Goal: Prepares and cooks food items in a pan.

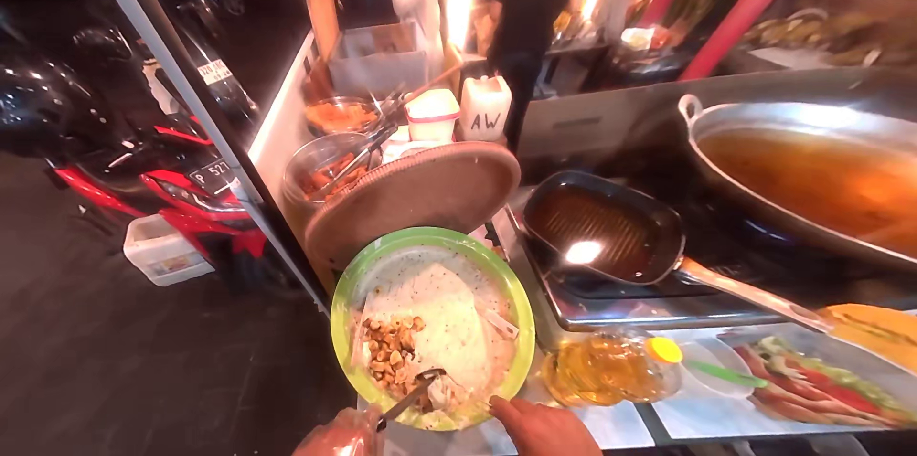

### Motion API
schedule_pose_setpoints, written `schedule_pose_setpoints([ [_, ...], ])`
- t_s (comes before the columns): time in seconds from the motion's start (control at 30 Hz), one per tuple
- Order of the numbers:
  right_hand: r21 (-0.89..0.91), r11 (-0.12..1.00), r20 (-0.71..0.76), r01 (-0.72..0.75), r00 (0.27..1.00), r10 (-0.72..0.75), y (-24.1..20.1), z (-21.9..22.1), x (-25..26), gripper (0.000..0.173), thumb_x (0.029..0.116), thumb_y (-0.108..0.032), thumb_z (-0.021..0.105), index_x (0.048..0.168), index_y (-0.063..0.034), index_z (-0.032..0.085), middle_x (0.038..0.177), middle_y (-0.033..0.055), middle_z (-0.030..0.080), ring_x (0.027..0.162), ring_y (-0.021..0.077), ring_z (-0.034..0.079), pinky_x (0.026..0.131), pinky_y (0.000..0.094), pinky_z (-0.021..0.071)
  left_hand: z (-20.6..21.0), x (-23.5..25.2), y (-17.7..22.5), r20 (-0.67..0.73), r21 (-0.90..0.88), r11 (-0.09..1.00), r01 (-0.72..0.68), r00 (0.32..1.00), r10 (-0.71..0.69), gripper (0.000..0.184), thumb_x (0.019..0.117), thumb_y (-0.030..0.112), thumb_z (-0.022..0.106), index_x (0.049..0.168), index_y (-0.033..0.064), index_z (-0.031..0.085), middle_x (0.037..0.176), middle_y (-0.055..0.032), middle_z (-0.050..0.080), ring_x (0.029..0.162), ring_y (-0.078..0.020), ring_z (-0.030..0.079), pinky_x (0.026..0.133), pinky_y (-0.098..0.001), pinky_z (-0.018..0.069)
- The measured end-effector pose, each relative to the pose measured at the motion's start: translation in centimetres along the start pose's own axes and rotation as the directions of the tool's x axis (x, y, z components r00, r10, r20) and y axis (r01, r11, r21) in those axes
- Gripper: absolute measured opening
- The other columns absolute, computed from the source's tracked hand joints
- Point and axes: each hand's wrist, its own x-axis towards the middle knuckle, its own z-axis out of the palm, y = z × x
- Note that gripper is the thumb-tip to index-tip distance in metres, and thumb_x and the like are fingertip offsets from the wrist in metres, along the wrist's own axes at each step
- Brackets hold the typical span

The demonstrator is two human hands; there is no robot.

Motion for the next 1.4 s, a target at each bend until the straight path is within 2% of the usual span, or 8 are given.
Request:
schedule_pose_setpoints([
  [0.27, -0.218, 0.971, -0.249, 0.094, 0.957, -0.149, 1.9, 0.5, 1.5, 0.024, 0.0899, -0.010, 0.065, 0.110, -0.0201, 0.074, 0.073, 0.0060, 0.066, 0.054, 0.0259, 0.066, 0.042, 0.0419, 0.0522, 1.1, 3.3, -0.2, 0.111, 0.031, 0.999, 0.026, 0.993, -0.029, 0.041, 0.1059, 0.042, 0.043, 0.135, 0.0210, 0.064, 0.129, -0.0103, 0.069, 0.116, -0.0353, 0.068, 0.093, -0.0608, 0.0545],
  [0.33, -0.212, 0.977, -0.039, 0.017, 0.999, -0.025, 1.1, -1.5, 2.6, 0.023, 0.0955, -0.009, 0.060, 0.114, -0.0157, 0.071, 0.081, 0.0116, 0.070, 0.064, 0.0326, 0.070, 0.051, 0.0479, 0.0563, 0.5, 3.6, -0.3, 0.146, 0.071, 0.997, 0.035, 0.988, -0.045, 0.039, 0.1054, 0.040, 0.045, 0.131, 0.0198, 0.065, 0.128, -0.0099, 0.069, 0.117, -0.0350, 0.067, 0.093, -0.0612, 0.0542],
  [0.43, -0.141, 0.984, 0.499, -0.114, 0.850, 0.170, -2.1, -4.6, 4.5, 0.028, 0.1011, -0.005, 0.046, 0.125, -0.0045, 0.062, 0.106, 0.0240, 0.070, 0.097, 0.0458, 0.070, 0.078, 0.0618, 0.0551, -0.2, 2.4, -0.6, 0.165, 0.105, 0.993, 0.050, 0.984, -0.067, 0.038, 0.1042, 0.042, 0.046, 0.128, 0.0208, 0.068, 0.123, -0.0093, 0.071, 0.114, -0.0345, 0.068, 0.091, -0.0623, 0.0545],
  [0.53, -0.043, 0.994, 0.604, -0.098, 0.790, 0.104, -2.4, -4.5, 5.4, 0.025, 0.1037, -0.018, 0.046, 0.116, -0.0062, 0.065, 0.103, 0.0224, 0.071, 0.100, 0.0444, 0.070, 0.079, 0.0635, 0.0547, -0.4, 1.1, -0.8, 0.148, 0.104, 0.994, 0.024, 0.988, -0.039, 0.040, 0.1036, 0.043, 0.047, 0.126, 0.0193, 0.070, 0.120, -0.0105, 0.072, 0.112, -0.0358, 0.069, 0.089, -0.0632, 0.0548],
  [0.7, 0.254, 0.958, 0.478, -0.129, 0.878, -0.008, 1.9, -4.1, 5.4, 0.043, 0.1084, -0.042, 0.040, 0.113, -0.0139, 0.071, 0.095, 0.0132, 0.072, 0.094, 0.0342, 0.071, 0.081, 0.0601, 0.0546, 0.4, 1.9, -1.0, 0.132, 0.084, 0.995, 0.053, 0.989, -0.063, 0.038, 0.1030, 0.042, 0.047, 0.125, 0.0203, 0.070, 0.121, -0.0091, 0.072, 0.111, -0.0350, 0.069, 0.088, -0.0624, 0.0552],
  [0.9, -0.001, 0.997, -0.171, 0.079, 0.982, -0.078, 1.5, 0.4, 0.2, 0.026, 0.1058, -0.031, 0.052, 0.113, -0.0198, 0.074, 0.077, 0.0071, 0.071, 0.062, 0.0273, 0.071, 0.049, 0.0470, 0.0560, 0.1, -0.7, -1.9, 0.106, -0.007, 0.999, -0.033, 0.994, 0.033, 0.042, 0.1059, 0.044, 0.043, 0.132, 0.0205, 0.066, 0.124, -0.0092, 0.071, 0.112, -0.0340, 0.069, 0.090, -0.0609, 0.0544],
  [1.23, -0.153, 0.980, -0.276, 0.125, 0.947, -0.164, 0.2, 1.1, 0.1, 0.022, 0.1023, -0.025, 0.053, 0.111, -0.0223, 0.074, 0.071, 0.0024, 0.065, 0.053, 0.0214, 0.064, 0.042, 0.0367, 0.0497, 1.0, 1.8, 0.1, 0.075, -0.020, 0.992, 0.127, 0.989, -0.125, 0.043, 0.1067, 0.042, 0.041, 0.141, 0.0230, 0.060, 0.134, -0.0092, 0.066, 0.115, -0.0347, 0.068, 0.092, -0.0582, 0.0557],
  [1.4, -0.196, 0.980, -0.063, -0.044, 0.998, 0.032, -2.4, -1.2, 1.2, 0.058, 0.0929, -0.007, 0.061, 0.143, -0.0351, 0.060, 0.078, 0.0084, 0.069, 0.057, 0.0270, 0.067, 0.046, 0.0419, 0.0524, -0.4, 2.5, -0.7, 0.151, 0.045, 0.991, 0.127, 0.980, -0.133, 0.042, 0.1062, 0.042, 0.044, 0.138, 0.0219, 0.063, 0.132, -0.0083, 0.068, 0.118, -0.0341, 0.067, 0.093, -0.0606, 0.0544],
])
